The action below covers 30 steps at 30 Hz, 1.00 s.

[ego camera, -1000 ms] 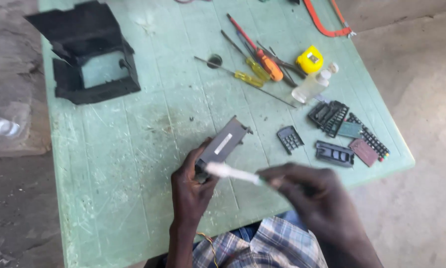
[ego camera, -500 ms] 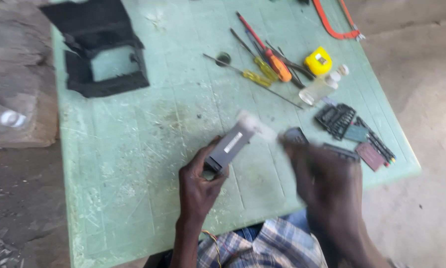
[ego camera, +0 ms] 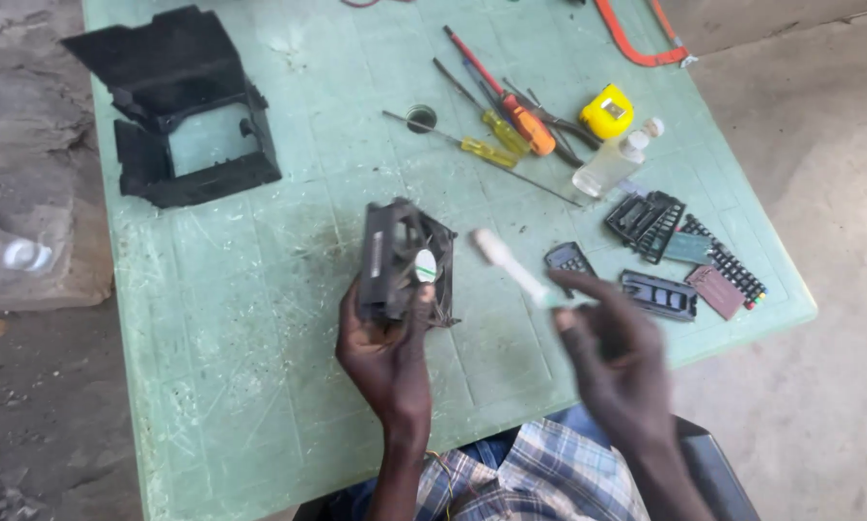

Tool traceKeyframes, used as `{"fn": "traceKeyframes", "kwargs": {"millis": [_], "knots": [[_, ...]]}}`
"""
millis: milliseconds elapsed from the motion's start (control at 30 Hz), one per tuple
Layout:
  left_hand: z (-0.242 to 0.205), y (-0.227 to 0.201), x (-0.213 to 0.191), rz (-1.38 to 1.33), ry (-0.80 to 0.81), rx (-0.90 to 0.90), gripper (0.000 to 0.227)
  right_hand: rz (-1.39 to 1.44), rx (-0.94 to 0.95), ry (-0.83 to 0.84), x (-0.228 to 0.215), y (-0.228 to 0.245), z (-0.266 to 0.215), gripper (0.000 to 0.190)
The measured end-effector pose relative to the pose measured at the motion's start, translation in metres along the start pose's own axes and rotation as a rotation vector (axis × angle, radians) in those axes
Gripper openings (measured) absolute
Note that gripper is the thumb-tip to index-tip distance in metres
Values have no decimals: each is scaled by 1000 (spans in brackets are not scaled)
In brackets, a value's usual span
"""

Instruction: Cleaning a computer fan and its plastic housing using a toothbrush to remove dust.

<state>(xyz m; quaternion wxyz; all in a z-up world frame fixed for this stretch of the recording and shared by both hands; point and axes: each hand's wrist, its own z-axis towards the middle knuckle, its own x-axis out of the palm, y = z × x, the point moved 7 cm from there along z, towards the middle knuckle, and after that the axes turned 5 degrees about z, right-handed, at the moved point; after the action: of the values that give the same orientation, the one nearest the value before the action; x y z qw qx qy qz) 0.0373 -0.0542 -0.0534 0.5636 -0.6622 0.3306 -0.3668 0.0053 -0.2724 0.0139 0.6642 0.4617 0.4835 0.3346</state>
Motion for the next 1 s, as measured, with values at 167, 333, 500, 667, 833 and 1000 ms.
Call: {"fn": "traceKeyframes", "kwargs": {"millis": [167,333,500,667,833,1000], "knots": [[-1,13,-8,-181,-94,-193,52,208,223,337,71,-35,-6,57],[4,23,-17,-389,154,-366,88,126,-62,384,90,-37,13,31],[19,11,-12,-316,201,-713,95,-28,131,492,80,-51,31,20],[31,71,1,-203,311,-729,48,66,-197,501,61,5,38,24],[32,78,13,-424,211,-803,40,80,-234,341,15,-3,1,42],[32,93,14,-515,130,-811,45,-17,-145,266,9,-27,-47,20]]}}
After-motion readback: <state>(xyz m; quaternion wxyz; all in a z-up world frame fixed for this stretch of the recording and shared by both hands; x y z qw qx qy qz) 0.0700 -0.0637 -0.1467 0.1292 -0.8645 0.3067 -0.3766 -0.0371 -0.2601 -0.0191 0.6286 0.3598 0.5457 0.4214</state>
